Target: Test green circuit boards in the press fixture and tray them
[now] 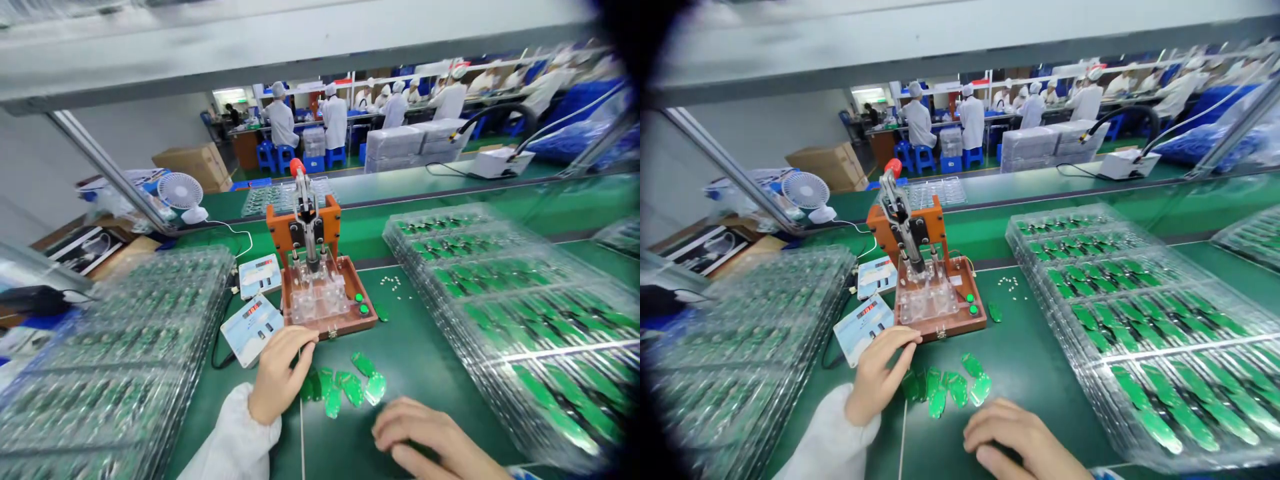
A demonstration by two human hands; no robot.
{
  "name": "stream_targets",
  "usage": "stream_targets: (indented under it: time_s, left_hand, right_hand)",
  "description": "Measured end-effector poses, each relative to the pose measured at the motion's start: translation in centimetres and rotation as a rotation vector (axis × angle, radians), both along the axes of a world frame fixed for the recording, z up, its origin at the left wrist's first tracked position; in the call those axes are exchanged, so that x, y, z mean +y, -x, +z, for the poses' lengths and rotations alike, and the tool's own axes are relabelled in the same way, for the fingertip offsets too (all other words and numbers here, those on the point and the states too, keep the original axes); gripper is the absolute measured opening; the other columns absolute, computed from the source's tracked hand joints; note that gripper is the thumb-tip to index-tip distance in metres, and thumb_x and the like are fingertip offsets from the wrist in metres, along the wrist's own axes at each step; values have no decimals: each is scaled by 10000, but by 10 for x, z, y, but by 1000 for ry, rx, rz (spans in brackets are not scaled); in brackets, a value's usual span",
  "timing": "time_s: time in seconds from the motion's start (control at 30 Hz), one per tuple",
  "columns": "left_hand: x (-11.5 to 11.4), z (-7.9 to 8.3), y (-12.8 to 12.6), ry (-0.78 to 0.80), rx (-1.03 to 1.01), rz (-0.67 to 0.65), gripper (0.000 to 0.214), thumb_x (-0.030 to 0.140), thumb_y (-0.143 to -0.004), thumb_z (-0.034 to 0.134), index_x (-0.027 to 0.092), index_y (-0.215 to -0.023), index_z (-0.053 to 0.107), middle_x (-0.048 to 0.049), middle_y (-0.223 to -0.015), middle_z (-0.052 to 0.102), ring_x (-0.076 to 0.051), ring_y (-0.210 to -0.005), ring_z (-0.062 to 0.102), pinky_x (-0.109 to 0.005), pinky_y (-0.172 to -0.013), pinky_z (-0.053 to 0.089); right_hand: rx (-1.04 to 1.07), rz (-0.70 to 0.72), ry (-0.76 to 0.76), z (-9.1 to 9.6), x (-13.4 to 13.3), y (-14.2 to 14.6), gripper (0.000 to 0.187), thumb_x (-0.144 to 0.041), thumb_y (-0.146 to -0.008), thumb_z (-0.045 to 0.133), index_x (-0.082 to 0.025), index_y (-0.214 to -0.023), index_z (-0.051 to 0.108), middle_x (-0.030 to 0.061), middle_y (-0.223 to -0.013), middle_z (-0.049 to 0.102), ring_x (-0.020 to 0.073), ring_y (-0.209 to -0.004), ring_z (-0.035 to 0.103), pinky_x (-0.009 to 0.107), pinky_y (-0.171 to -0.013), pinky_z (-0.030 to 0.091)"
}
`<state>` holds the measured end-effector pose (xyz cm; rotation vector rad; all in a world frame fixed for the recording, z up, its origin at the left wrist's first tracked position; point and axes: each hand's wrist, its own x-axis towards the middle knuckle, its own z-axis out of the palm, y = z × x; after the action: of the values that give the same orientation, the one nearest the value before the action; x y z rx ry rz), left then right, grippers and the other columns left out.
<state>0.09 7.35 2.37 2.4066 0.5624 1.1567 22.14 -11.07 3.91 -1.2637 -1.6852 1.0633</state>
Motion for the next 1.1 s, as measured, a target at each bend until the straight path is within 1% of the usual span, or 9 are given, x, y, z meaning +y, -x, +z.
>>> stream_targets:
  time_s: [0.07, 0.2, 0.37, 0.5, 0.6, 0.67, 0.93, 1.03, 1.1]
  left_hand:
    - [-4, -2, 11, 10, 58, 20, 188, 97, -999, 589, 221, -1125, 652, -10, -1024, 735, -147, -986, 674, -291, -919, 527]
    - [-19, -12, 35, 103, 194, 102, 113, 164, -1011, 594, 240, -1063, 660, -8, -1035, 722, -173, -1004, 668, -328, -908, 543]
    - [-46, -36, 54, 238, 306, 227, 53, 249, -986, 638, 267, -1000, 686, -36, -1129, 692, -246, -1106, 640, -429, -923, 577]
    - [-62, -46, 55, 275, 341, 293, 86, 302, -964, 677, 260, -1036, 700, -78, -1209, 677, -299, -1201, 602, -519, -988, 569]
    - [-64, -48, 54, 260, 348, 310, 115, 297, -953, 688, 253, -1058, 700, -92, -1238, 677, -322, -1236, 587, -570, -1007, 562]
    - [-63, -49, 54, 251, 352, 307, 128, 283, -938, 704, 254, -1062, 697, -87, -1249, 680, -329, -1243, 587, -595, -1009, 562]
    - [-58, -53, 52, 273, 346, 283, 165, 224, -903, 730, 284, -1053, 694, -39, -1215, 706, -313, -1211, 608, -606, -991, 566]
    - [-54, -47, 53, 323, 338, 260, 185, 185, -861, 754, 278, -1013, 704, -42, -1185, 708, -303, -1178, 625, -567, -977, 574]
    - [-47, -37, 55, 342, 303, 238, 194, 170, -841, 762, 271, -999, 709, -48, -1171, 709, -288, -1145, 644, -526, -961, 581]
  right_hand:
    - [-23, -69, 4, -13, 13, 4, 172, -319, -1060, 546, -284, -1071, 715, 36, -1090, 753, 191, -1068, 697, 322, -963, 564]
    - [-121, -83, -38, -31, 31, 1, 133, -304, -1053, 568, -278, -1083, 695, 19, -1126, 736, 194, -1133, 659, 338, -1012, 534]
    - [-291, -88, -75, -32, 53, 12, 147, -231, -1033, 584, -241, -1139, 685, 54, -1227, 715, 235, -1228, 609, 408, -1068, 510]
    - [-392, -9, -54, -29, 73, 36, 227, -196, -953, 703, -216, -1179, 697, 74, -1352, 682, 282, -1342, 548, 480, -1150, 460]
    - [-447, 33, -1, -29, 84, 47, 329, -243, -887, 797, -224, -1202, 704, 74, -1412, 656, 320, -1391, 513, 538, -1160, 444]
    - [-465, 49, 11, -30, 88, 50, 366, -270, -865, 824, -227, -1208, 705, 75, -1408, 660, 326, -1387, 519, 545, -1150, 447]
    - [-471, 51, -37, -44, 92, 56, 326, -255, -838, 855, -233, -1135, 722, 68, -1307, 709, 325, -1314, 574, 519, -1108, 472]
    - [-454, 39, -48, -42, 90, 56, 327, -222, -827, 861, -235, -1122, 720, 59, -1279, 714, 321, -1271, 599, 518, -1071, 494]
    - [-407, 31, -64, -33, 87, 51, 336, -204, -818, 865, -245, -1117, 718, 50, -1270, 713, 302, -1246, 612, 491, -1062, 507]
